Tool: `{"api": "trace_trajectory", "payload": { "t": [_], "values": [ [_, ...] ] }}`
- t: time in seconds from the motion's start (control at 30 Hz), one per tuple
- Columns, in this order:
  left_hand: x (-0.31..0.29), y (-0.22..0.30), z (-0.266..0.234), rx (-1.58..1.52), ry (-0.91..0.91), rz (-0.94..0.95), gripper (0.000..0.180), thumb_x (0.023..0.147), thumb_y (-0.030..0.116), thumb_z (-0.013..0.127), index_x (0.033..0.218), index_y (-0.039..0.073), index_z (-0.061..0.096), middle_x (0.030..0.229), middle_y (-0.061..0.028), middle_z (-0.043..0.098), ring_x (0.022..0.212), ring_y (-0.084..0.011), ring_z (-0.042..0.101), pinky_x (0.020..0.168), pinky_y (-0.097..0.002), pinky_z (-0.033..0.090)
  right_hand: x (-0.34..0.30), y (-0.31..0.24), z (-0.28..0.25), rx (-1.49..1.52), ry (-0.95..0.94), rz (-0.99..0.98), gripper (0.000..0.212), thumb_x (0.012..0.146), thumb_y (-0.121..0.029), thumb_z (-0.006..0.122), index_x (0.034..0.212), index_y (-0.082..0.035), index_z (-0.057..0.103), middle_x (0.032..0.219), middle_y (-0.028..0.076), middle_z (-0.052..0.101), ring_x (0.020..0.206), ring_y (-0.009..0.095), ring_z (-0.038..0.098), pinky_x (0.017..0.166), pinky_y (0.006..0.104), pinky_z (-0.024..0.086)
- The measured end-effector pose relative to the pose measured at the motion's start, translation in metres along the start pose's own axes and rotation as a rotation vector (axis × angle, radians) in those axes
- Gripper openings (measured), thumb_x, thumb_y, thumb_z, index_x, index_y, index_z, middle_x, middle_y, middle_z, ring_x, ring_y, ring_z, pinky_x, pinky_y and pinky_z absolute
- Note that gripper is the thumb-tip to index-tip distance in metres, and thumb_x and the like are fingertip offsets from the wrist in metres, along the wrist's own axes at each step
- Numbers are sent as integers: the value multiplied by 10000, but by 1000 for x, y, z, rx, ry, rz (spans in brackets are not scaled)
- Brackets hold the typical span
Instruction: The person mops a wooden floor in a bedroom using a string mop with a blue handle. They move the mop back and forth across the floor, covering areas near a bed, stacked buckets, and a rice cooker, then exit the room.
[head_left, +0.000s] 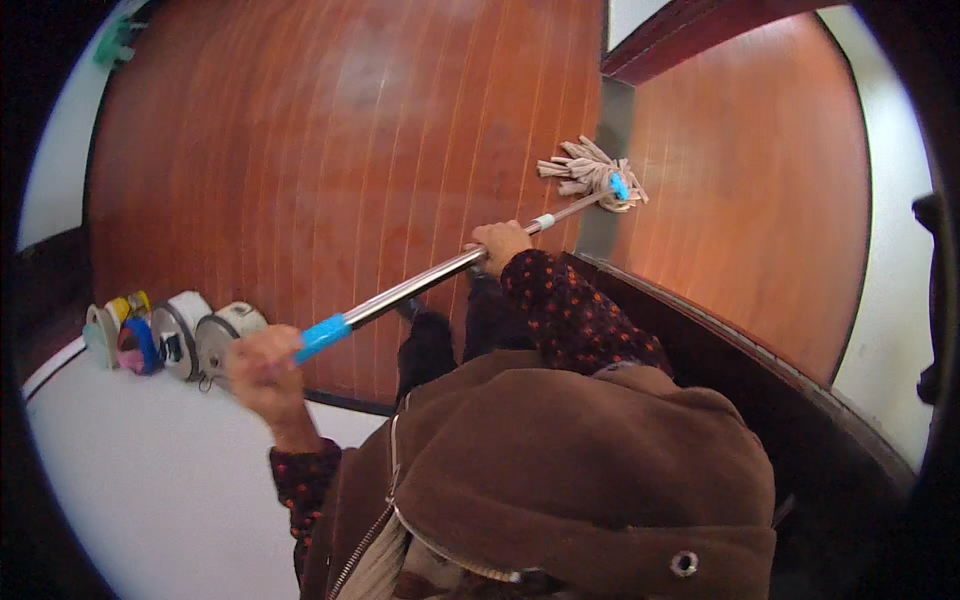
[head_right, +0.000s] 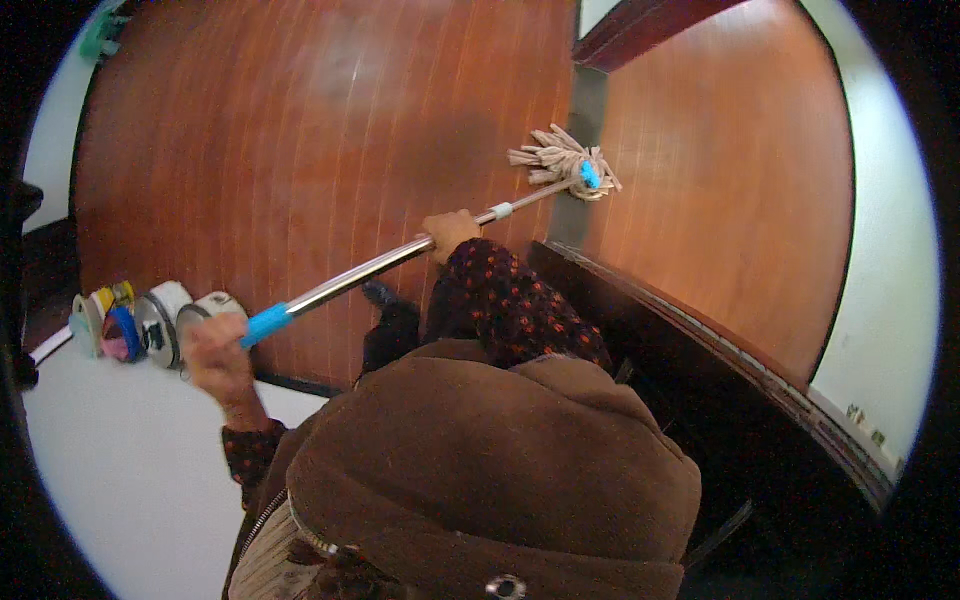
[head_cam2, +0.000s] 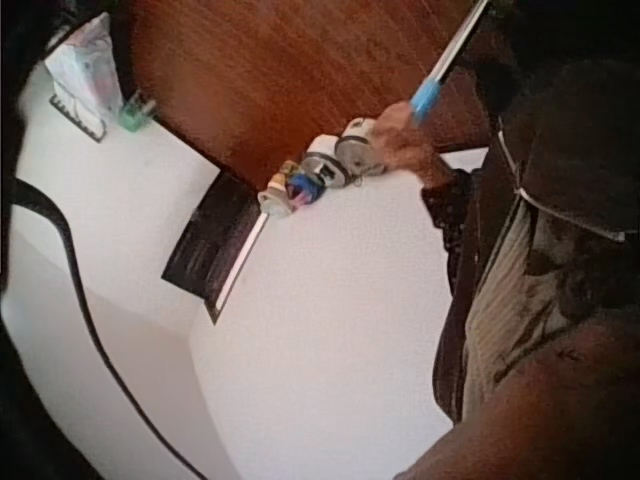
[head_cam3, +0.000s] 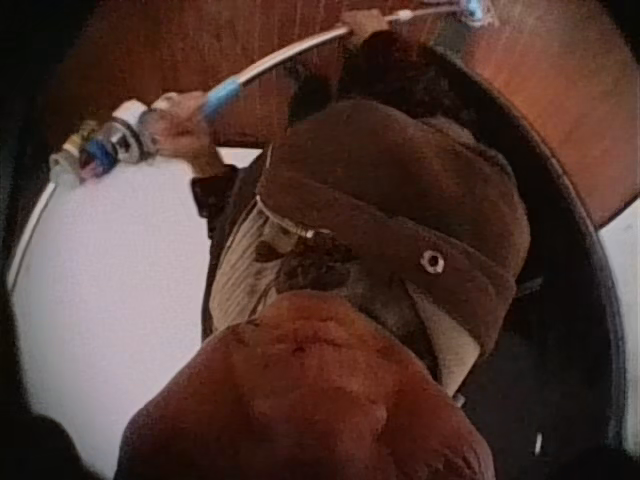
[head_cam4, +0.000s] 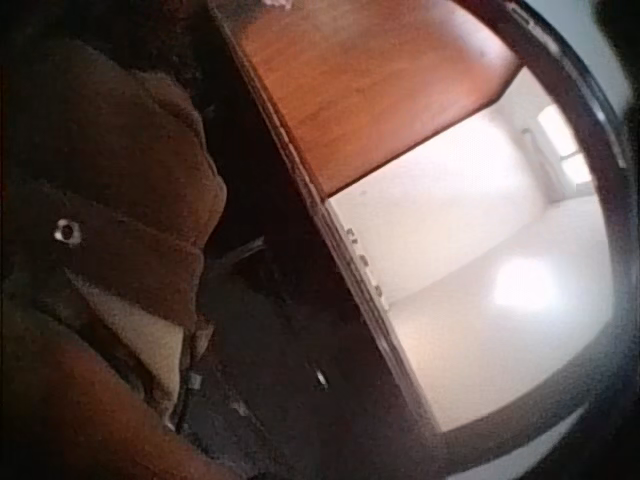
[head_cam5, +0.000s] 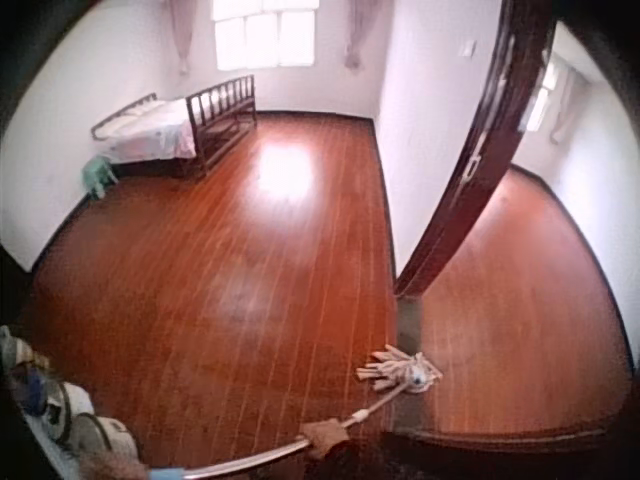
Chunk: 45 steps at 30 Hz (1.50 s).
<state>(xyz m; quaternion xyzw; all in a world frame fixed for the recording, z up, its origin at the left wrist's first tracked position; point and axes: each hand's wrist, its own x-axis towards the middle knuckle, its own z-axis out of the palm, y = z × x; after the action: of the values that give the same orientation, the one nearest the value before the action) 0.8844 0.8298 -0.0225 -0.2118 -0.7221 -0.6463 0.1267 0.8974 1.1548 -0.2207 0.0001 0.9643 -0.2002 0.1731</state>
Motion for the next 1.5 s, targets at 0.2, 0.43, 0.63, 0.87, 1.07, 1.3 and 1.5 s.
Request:
{"api": "trace_trajectory", "payload": {
  "t": [0.2, 0.43, 0.63, 0.87, 1.07, 1.3, 1.5],
  "values": [
    [-59, -36, -23, -164, 17, -255, 257, 935, 222, 449, 719, 84, 475, 695, -64, 505, 713, -214, 492, 778, -406, 418, 46, 23, 52, -151, -30, 36, 138, 771, -250, 626, 828, -155, 708, 838, 74, 700, 834, 276, 682, 668, 462, 473],
    [-45, 98, -130, -83, 561, -120, 421, 1009, 253, 334, 606, 131, 321, 550, -6, 269, 564, -137, 310, 599, -325, 342, 96, -190, 49, 9, 85, -357, 89, 775, -205, 645, 839, -166, 693, 792, 19, 688, 804, 248, 671, 765, 443, 416],
    [-52, 177, -128, -59, 380, 94, 414, 1007, 228, 304, 600, 154, 319, 531, 6, 263, 519, -131, 271, 588, -361, 343, 95, -292, 60, 189, 104, -608, 110, 721, -246, 708, 786, -187, 641, 781, -7, 668, 838, 231, 666, 762, 390, 432],
    [7, 141, -130, -157, 538, -16, 514, 1008, 318, 381, 532, 178, 247, 483, 18, 244, 459, -128, 260, 532, -310, 311, 96, -227, 26, 337, 114, -702, 189, 623, -255, 733, 778, -198, 643, 766, 6, 664, 803, 220, 660, 759, 389, 423],
    [65, 87, -41, -220, 208, -86, 334, 951, 244, 471, 653, 113, 395, 615, -28, 408, 592, -183, 418, 640, -354, 396, 86, -96, 14, 346, 263, -417, 170, 622, -223, 730, 732, -162, 615, 721, 43, 650, 744, 261, 650, 732, 401, 431],
    [140, -18, 254, 537, -364, 300, 129, 880, 140, 577, 806, 35, 586, 766, -75, 598, 723, -241, 576, 733, -382, 476, 76, 232, -70, 154, 187, 163, 86, 754, -232, 626, 727, -208, 704, 760, 48, 693, 754, 282, 680, 662, 433, 481],
    [120, -106, 543, -174, -543, -296, 168, 860, 97, 546, 719, 21, 599, 806, -95, 656, 779, -202, 608, 767, -328, 468, 11, 504, -48, 95, 438, 995, 141, 836, -186, 589, 855, -193, 728, 814, 101, 672, 818, 285, 659, 725, 411, 533]
  ]
}}
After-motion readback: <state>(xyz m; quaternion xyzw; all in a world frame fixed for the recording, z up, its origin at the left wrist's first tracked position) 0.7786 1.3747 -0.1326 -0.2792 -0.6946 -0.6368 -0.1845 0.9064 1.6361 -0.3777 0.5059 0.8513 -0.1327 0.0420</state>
